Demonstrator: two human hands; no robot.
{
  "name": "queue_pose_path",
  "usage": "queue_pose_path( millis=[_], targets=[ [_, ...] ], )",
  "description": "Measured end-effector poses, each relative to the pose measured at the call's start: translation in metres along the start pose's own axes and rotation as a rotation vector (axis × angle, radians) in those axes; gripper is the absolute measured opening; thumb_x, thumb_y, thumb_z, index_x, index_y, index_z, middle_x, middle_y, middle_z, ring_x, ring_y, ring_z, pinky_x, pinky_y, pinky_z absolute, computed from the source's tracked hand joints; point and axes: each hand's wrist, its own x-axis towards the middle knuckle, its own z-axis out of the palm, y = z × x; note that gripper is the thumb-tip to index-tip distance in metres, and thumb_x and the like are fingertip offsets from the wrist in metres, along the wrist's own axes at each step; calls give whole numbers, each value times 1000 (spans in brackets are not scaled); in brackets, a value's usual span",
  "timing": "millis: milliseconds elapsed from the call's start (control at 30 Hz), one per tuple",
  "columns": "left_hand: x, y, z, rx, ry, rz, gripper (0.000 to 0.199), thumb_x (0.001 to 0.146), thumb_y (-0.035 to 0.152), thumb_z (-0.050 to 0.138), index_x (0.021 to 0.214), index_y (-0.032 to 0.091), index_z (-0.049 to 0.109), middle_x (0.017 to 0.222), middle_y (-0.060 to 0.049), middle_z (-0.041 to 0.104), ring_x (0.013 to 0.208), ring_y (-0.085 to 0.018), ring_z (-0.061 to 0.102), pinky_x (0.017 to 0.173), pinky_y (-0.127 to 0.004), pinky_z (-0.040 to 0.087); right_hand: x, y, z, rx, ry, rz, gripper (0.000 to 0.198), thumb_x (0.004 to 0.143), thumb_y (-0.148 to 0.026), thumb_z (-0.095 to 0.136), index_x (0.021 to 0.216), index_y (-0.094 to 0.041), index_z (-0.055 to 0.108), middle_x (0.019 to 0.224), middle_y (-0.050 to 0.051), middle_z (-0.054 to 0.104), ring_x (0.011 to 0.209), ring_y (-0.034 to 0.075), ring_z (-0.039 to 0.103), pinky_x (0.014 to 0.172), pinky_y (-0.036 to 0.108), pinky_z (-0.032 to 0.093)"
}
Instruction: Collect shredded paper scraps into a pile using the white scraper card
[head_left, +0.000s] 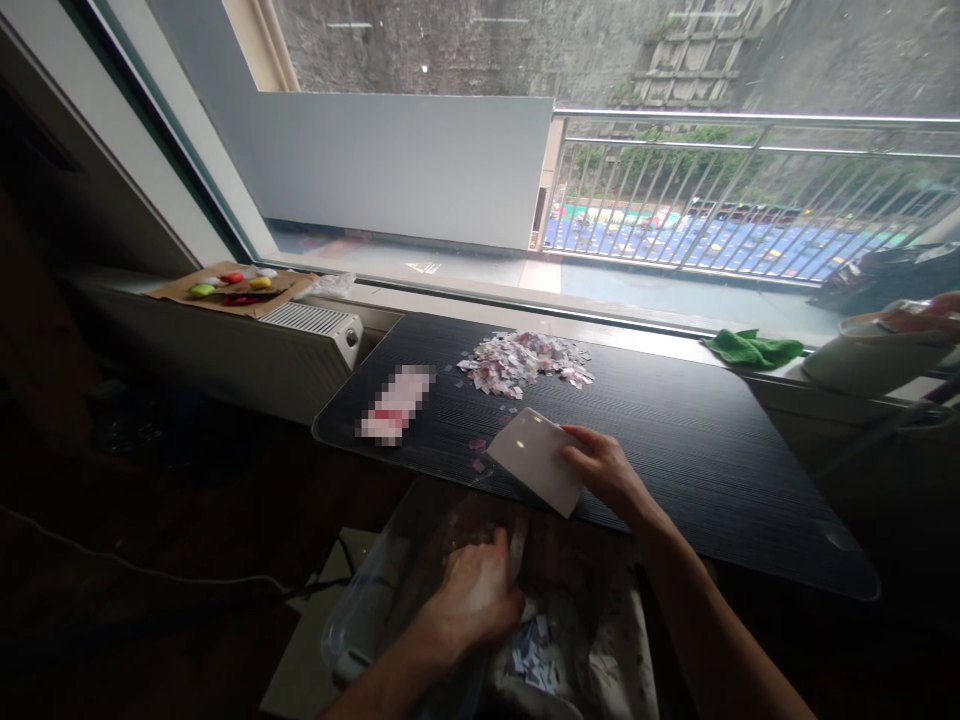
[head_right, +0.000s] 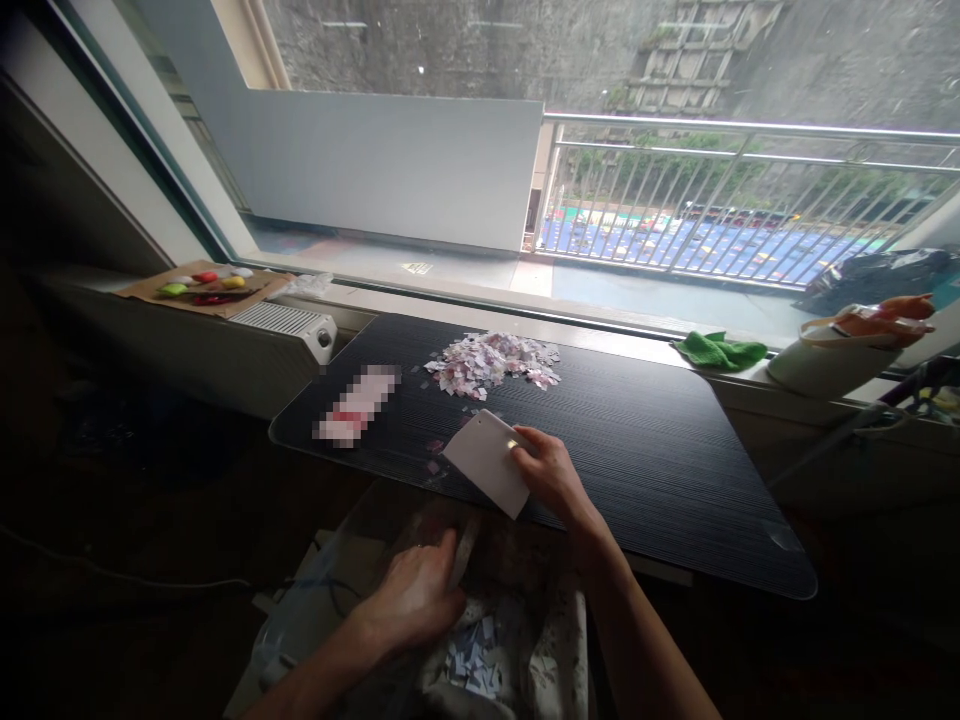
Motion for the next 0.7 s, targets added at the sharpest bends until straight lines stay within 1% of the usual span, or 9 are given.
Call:
queue_pose_path(
  millis=[67,133,300,333,400,500,567,633,700],
  targets=[
    [1,0,0,0,1,4,48,69,26,42,114,12,43,95,-13,64,92,-29,60,79,-38,44,2,1,0,-19,37,9,45,67,-24,48,107,-12,64,97,8,67,86,22,61,71,28,47],
    [1,0,0,-2,8,0,49,68,26,42,114,11,43,94,-14,64,92,-29,60,78,-37,44,1,-1,4,-38,30,8,44,66,-24,48,105,-12,65,97,8,68,86,22,61,71,28,47],
    [3,-1,2,-25,29,-5,53,67,27,44,118,13,40,93,-12,65,91,-30,60,76,-38,44,-10,-12,15,-11,-159,-80,39,68,-22,47,100,-13,67,88,5,69,76,19,62,63,24,47],
    [4,-2,3,-29,31,-6,53,67,27,44,119,14,39,92,-11,65,91,-29,60,76,-38,44,-11,-14,14,-6,-171,-96,39,68,-21,47,100,-14,67,88,5,69,75,18,62,62,24,47],
    [4,-2,4,-29,40,-9,51,67,25,44,117,15,40,92,-11,65,90,-28,61,76,-37,44,-9,-14,12,-14,-119,-99,39,68,-22,47,102,-14,66,89,5,69,75,18,62,62,23,47],
    [4,-3,5,-21,52,1,44,67,24,43,109,14,45,90,-11,65,88,-28,62,76,-36,44,2,-14,8,-64,30,-62,43,69,-23,48,108,-13,63,94,7,68,79,19,62,65,25,47],
    [4,-3,5,-19,48,14,45,67,25,43,110,13,44,90,-12,65,87,-28,62,76,-37,44,8,-16,10,-98,61,-53,44,69,-22,47,110,-13,62,98,8,67,83,19,61,68,26,47],
    [5,-2,5,-22,44,13,46,67,26,44,111,13,44,91,-12,65,88,-28,61,75,-37,45,8,-20,15,-102,23,-64,43,69,-20,47,109,-13,62,99,8,67,84,19,61,68,25,47],
    [5,-2,4,-31,39,-15,47,67,26,45,112,14,43,93,-12,65,89,-28,61,75,-37,45,3,-24,21,-90,-87,-99,42,69,-18,47,107,-12,63,95,8,68,79,18,62,65,24,47]
  ],
)
